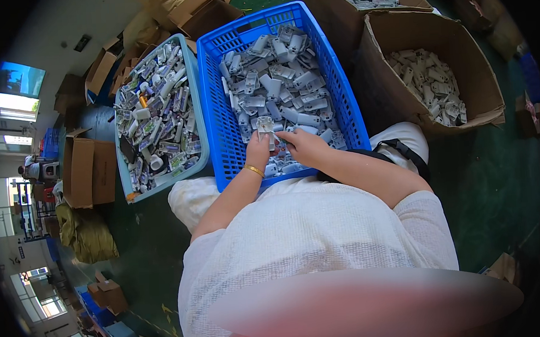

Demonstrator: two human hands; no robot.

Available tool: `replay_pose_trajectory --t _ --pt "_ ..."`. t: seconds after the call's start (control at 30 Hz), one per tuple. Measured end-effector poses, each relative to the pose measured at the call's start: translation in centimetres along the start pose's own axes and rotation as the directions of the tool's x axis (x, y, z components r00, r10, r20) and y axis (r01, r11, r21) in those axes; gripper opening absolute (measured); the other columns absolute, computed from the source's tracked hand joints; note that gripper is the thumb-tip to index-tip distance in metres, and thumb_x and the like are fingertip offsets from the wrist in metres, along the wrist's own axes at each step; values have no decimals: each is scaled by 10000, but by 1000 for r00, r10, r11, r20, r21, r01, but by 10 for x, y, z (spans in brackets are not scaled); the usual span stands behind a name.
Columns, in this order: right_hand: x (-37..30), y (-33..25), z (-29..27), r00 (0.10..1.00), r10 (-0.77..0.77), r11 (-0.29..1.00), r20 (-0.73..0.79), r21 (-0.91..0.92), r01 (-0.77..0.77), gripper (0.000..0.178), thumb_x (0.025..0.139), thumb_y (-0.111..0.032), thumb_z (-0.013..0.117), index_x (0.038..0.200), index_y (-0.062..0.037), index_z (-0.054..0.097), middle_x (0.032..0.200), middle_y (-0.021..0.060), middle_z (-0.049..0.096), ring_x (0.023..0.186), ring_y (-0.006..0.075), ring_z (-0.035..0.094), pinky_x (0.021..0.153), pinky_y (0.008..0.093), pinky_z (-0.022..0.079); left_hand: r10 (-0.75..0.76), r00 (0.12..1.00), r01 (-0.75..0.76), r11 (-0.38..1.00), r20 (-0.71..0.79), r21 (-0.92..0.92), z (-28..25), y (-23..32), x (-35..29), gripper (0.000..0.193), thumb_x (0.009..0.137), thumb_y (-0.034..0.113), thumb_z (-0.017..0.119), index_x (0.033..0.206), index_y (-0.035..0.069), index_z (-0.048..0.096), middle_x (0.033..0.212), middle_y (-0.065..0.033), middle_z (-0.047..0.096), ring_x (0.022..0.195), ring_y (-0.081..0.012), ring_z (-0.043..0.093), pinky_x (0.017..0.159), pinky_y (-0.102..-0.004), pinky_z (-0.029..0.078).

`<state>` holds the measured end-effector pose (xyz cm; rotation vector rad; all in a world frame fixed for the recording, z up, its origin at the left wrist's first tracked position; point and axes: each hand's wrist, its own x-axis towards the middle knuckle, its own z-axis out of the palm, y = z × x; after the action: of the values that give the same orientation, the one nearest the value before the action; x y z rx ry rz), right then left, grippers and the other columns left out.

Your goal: Inspecting and sorting small electronic components from a plastic crate.

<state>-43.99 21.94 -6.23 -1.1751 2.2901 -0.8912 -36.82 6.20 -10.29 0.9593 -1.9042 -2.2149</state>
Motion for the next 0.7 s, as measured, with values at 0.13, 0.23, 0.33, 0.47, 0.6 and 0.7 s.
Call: replay_pose_trajectory --t 0.13,0.23,0.33,0.47,0.6,0.7 --pt "-5 -11 -4 999 22 997 45 -79 -19 382 804 -154 449 1182 -212 453 919 184 522 762 342 560 649 410 463 -22 1000 22 1000 -22 18 -4 -3 -4 176 874 129 390 1008 40 461 736 -94 582 508 -166 567 434 -271 477" --pt "-3 -8 -3 998 -10 998 66 -58 14 377 797 -149 455 1169 -208 456 921 189 527 769 346 562 649 414 463 -83 996 83 996 -15 -23 -4 1 -7 163 865 122 393 1003 50 443 735 -104 578 500 -163 541 438 -269 459" --pt "-4 -7 -2 998 -21 996 66 -87 26 380 821 -164 468 1196 -227 457 872 159 518 740 321 556 630 400 456 -88 996 89 995 -35 41 -1 4 -11 168 859 126 397 999 47 445 737 -106 576 501 -163 541 438 -271 458" --pt "-7 -11 -3 998 0 995 66 -102 7 377 823 -161 464 1193 -231 459 874 166 519 731 326 557 629 401 457 -95 995 98 993 -37 72 -1 4 -14 169 858 126 397 1000 49 450 736 -105 576 499 -160 541 438 -269 456" --pt "-7 -17 2 999 52 989 17 -141 -49 372 827 -154 451 1195 -214 457 882 176 520 734 335 556 632 403 459 -106 991 107 994 -82 16 3 6 -12 175 853 118 393 999 48 459 744 -96 567 512 -153 542 451 -281 476" --pt "-3 -12 9 997 71 989 -22 -127 -74 369 828 -151 445 1194 -199 457 895 182 522 741 342 555 637 406 459 -144 980 136 989 -136 -66 9 3 -9 181 847 108 387 997 46 465 749 -93 561 529 -151 544 462 -290 489"
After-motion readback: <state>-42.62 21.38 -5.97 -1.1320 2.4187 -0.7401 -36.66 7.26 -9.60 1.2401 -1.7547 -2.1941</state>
